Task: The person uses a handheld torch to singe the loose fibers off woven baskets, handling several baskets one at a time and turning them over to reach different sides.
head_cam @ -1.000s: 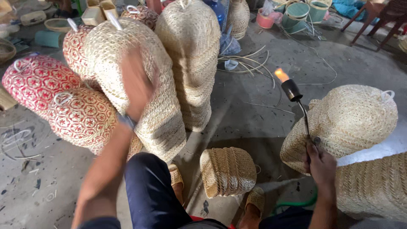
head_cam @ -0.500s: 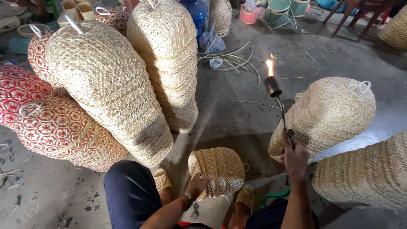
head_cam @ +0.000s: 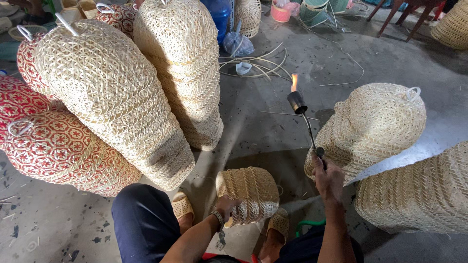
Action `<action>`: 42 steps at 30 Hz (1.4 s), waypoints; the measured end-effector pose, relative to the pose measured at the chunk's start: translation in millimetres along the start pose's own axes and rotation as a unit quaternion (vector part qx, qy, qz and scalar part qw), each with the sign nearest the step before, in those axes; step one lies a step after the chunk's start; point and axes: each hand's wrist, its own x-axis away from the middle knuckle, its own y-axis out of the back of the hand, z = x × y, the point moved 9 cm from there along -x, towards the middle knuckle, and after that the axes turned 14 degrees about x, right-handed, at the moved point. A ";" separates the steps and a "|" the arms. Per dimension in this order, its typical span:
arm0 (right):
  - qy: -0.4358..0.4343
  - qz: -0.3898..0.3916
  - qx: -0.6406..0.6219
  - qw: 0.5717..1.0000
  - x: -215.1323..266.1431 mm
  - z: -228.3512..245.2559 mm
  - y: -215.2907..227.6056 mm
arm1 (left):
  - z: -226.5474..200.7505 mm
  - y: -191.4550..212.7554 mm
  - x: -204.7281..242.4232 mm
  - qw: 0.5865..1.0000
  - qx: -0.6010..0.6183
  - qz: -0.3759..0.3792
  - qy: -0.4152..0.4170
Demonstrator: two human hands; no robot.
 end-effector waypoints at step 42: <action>-0.110 0.097 0.282 0.948 74.8 -74.2 -140.6 | -105.9 -111.9 90.8 0.920 -0.201 0.264 -0.209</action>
